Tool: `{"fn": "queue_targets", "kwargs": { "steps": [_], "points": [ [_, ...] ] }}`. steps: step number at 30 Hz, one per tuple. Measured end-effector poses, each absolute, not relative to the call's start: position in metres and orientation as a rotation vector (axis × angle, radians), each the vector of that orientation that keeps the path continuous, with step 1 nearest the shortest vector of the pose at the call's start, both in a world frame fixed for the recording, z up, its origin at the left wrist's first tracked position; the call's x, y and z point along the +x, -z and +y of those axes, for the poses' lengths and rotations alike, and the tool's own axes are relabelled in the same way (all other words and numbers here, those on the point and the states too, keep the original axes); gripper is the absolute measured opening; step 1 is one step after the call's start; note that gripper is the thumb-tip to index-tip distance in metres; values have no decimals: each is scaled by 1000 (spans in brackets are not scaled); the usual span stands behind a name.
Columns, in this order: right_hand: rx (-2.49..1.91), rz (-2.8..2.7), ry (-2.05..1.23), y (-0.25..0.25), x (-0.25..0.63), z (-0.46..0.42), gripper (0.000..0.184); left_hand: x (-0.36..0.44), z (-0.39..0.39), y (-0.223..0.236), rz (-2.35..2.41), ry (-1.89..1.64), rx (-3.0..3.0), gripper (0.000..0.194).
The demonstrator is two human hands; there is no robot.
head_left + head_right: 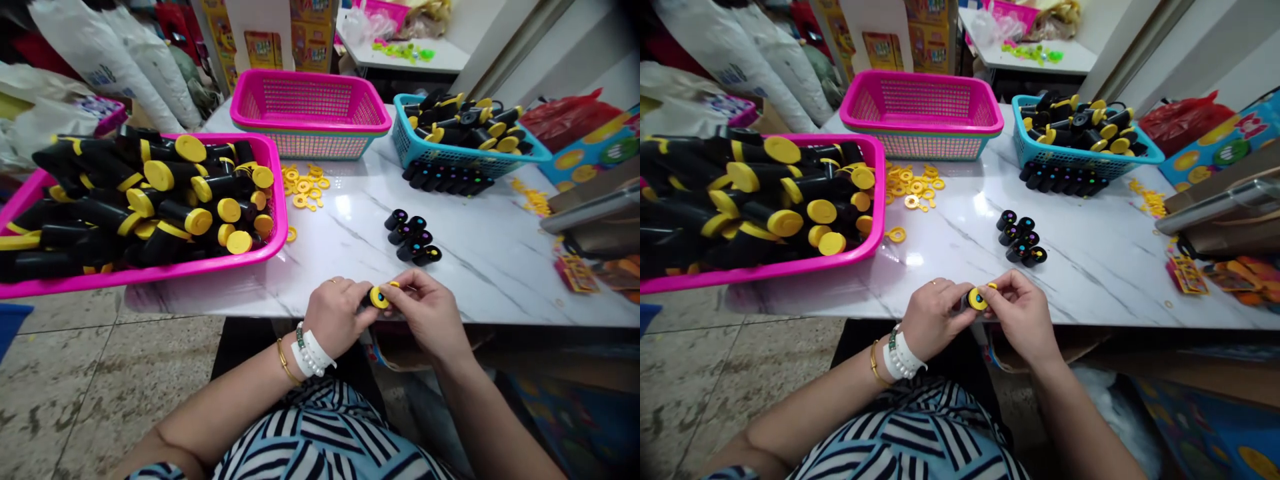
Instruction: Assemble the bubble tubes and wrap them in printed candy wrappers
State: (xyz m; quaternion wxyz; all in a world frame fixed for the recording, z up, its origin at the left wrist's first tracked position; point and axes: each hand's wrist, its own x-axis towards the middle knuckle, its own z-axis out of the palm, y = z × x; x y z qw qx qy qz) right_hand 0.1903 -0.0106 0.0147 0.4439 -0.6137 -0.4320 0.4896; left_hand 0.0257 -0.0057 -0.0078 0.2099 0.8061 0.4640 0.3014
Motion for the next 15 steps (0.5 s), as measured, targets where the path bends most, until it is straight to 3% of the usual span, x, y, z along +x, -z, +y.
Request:
{"fn": "queue_targets", "kwargs": {
  "steps": [7, 15],
  "points": [
    [-1570, -1067, -1195, -18, 185, -16, 36, 21, -3, -7, 1223, -597, 2135, 4],
    [-1586, -1080, -1167, -18, 182, -17, 37, 21, -2, -2, 1242, -625, 2132, 13]
  ]
}}
